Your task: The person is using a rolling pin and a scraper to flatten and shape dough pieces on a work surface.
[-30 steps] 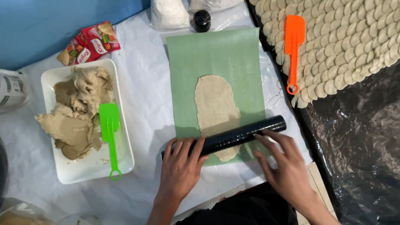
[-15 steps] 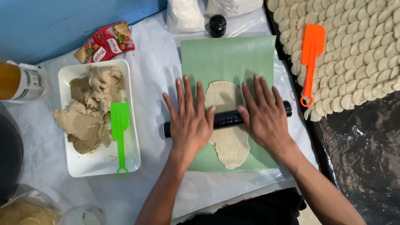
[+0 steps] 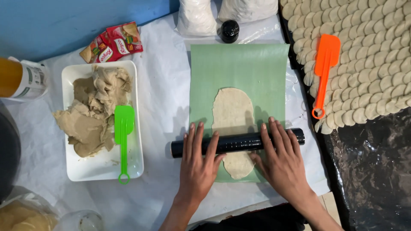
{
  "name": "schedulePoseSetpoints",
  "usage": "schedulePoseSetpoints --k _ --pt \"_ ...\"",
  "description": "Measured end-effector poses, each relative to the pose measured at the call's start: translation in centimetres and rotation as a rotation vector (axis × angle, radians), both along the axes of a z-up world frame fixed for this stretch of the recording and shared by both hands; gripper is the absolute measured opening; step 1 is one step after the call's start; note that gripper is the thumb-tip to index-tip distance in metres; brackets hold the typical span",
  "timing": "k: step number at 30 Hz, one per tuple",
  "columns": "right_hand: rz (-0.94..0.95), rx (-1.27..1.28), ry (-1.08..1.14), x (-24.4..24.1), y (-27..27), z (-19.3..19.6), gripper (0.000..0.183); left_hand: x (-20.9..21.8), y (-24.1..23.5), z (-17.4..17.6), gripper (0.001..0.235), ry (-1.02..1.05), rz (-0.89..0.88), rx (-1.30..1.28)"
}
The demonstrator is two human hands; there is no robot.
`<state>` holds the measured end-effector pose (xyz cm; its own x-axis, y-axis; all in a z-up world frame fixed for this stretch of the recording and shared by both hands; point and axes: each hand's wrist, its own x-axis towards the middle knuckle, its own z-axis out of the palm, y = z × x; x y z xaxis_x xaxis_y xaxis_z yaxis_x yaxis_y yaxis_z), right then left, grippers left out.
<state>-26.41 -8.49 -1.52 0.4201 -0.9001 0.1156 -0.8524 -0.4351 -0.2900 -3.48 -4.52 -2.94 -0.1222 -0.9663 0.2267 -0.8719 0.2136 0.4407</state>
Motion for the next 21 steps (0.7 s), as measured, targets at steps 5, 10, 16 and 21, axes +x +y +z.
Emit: schedulePoseSetpoints --k 5,10,16,21 --pt "0.018 -0.029 -0.001 0.3 -3.2 0.2 0.074 0.1 -0.5 -1.0 0.049 0.016 0.033 0.008" --pt "0.040 -0.121 0.094 1.7 -9.0 -0.5 0.070 0.0 -5.5 0.0 0.061 -0.070 0.066 -0.050" --pt "0.101 -0.186 -0.038 2.2 -16.0 -1.3 0.081 0.6 -9.6 0.3 0.063 -0.127 0.140 -0.122" --pt "0.077 -0.167 -0.101 1.9 -19.3 -2.1 0.063 -0.1 -6.0 0.5 0.052 0.029 0.104 -0.075"
